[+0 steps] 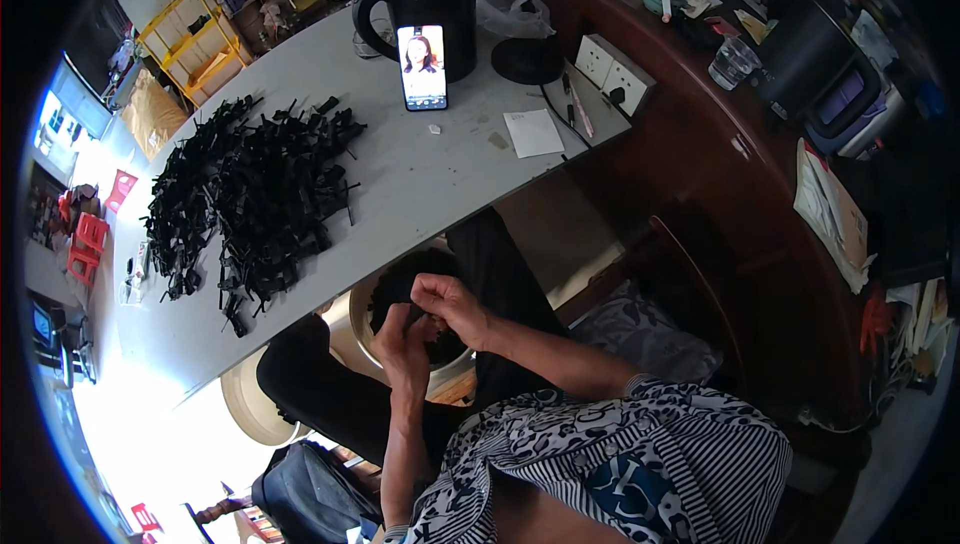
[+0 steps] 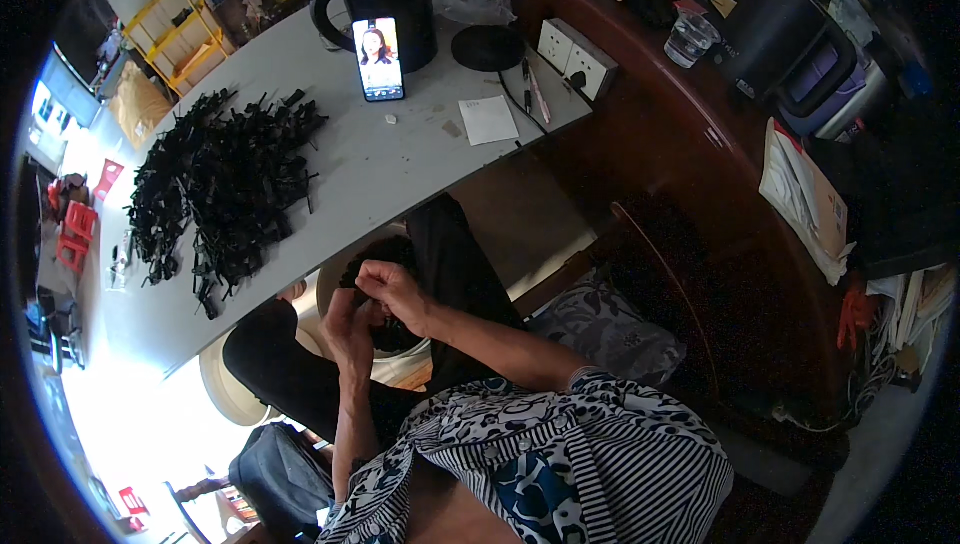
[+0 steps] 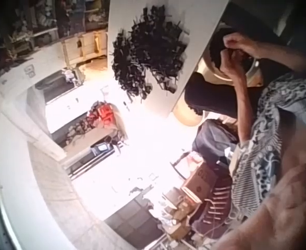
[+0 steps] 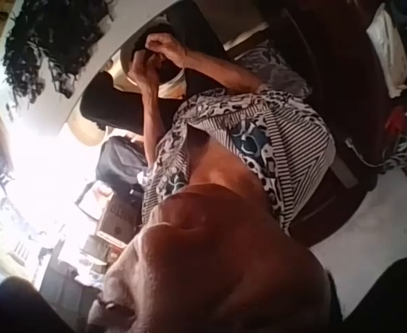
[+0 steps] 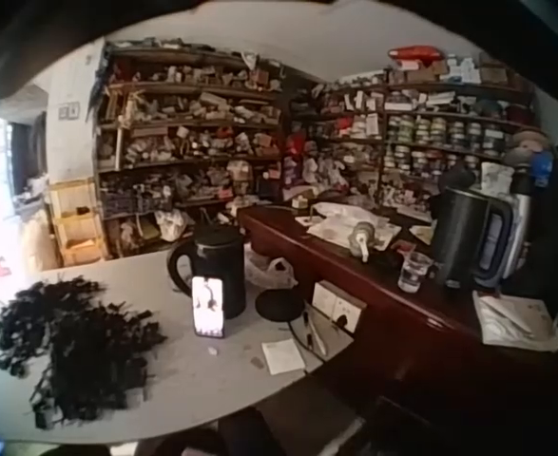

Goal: Manually assembling small plastic components onto a larger black plastic frame at a workstation.

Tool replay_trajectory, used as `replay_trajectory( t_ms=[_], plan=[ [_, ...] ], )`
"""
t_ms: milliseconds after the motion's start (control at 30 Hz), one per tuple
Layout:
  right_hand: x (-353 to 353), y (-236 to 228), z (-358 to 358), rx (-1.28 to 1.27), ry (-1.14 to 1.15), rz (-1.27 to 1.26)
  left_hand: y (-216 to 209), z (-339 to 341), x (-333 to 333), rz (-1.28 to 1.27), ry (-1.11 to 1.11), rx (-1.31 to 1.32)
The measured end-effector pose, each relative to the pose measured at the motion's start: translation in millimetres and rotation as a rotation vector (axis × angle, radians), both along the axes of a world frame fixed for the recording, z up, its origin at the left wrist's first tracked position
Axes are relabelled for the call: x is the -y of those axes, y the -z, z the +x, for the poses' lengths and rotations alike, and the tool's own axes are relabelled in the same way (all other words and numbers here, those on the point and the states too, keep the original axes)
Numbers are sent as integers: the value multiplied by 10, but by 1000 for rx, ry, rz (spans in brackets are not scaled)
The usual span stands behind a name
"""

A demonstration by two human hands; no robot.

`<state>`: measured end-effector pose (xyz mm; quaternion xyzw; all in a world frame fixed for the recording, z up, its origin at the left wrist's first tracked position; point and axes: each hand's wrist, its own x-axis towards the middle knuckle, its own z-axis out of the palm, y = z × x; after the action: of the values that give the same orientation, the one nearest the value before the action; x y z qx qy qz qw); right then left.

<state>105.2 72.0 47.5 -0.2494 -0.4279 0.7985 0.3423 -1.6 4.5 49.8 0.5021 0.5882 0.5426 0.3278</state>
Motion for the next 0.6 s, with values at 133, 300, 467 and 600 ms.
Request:
replay_trajectory(
  t_ms=[133, 300, 467, 600],
  plan=[
    [-67, 65, 30, -132, -56, -104, -147, 10, -68, -86, 2, 342],
    [-78, 44, 25, -158, -90, -29, -64, -45, -87, -83, 64, 346],
    [-44, 78, -27, -93, -6, -187, -92, 39, -77, -78, -31, 86],
    [-15, 21, -41, -105, -1, -202, -62, 41, -57, -16, -77, -147]
  ],
)
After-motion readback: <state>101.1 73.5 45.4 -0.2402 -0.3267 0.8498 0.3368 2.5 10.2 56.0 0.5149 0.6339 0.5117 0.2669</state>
